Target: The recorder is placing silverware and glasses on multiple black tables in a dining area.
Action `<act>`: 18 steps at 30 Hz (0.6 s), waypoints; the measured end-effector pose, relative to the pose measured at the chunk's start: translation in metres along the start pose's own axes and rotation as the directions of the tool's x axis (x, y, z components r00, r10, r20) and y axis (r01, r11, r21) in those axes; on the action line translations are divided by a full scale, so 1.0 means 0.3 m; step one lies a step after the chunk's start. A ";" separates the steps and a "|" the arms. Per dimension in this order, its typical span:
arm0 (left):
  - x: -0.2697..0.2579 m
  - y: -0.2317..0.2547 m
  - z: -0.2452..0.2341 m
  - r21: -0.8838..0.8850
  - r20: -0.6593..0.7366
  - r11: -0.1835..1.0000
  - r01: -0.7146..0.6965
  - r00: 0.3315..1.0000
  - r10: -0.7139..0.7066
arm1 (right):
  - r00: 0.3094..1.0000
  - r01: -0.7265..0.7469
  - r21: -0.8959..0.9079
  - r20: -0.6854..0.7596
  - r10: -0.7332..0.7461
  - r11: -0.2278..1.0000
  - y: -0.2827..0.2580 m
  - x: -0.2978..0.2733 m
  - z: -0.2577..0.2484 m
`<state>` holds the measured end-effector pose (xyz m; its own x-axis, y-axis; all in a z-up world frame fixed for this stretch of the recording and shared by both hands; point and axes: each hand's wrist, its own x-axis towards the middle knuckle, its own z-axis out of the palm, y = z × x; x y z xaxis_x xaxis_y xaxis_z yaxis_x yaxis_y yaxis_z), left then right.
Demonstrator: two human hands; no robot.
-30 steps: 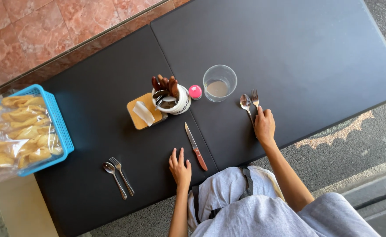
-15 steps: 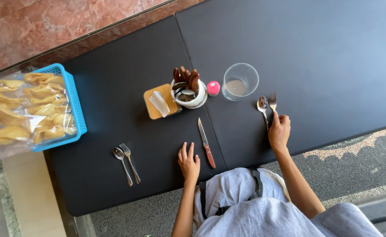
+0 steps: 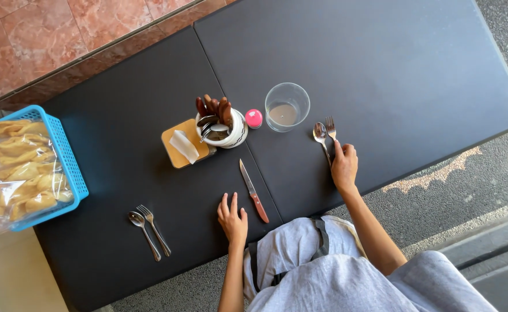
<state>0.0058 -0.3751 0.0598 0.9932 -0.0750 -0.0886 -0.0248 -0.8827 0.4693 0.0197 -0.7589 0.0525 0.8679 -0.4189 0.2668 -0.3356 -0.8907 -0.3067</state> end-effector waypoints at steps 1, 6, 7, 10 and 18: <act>0.002 -0.001 0.003 0.000 0.002 1.000 -0.003 1.000 0.003 | 1.000 -0.003 -0.001 -0.001 0.003 1.000 0.001 0.003 0.001; 0.003 -0.004 0.003 0.000 -0.014 1.000 -0.014 1.000 0.014 | 1.000 -0.017 -0.020 0.010 0.018 1.000 0.009 -0.002 0.015; 0.002 -0.005 0.004 0.000 -0.014 1.000 -0.014 1.000 0.014 | 1.000 -0.017 -0.020 0.010 0.017 1.000 0.011 -0.005 0.018; 0.002 -0.007 0.005 -0.001 -0.018 1.000 -0.017 1.000 0.017 | 1.000 -0.020 -0.028 0.013 0.021 0.999 0.020 -0.013 0.024; -0.001 -0.007 0.009 -0.010 -0.031 1.000 -0.024 0.999 0.023 | 1.000 0.015 0.033 -0.014 -0.014 0.999 -0.024 -0.086 -0.050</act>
<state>0.0054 -0.3746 0.0564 0.9954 -0.0810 -0.0502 -0.0471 -0.8761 0.4799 -0.0056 -0.7443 0.0615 0.8674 -0.4086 0.2840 -0.3106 -0.8905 -0.3326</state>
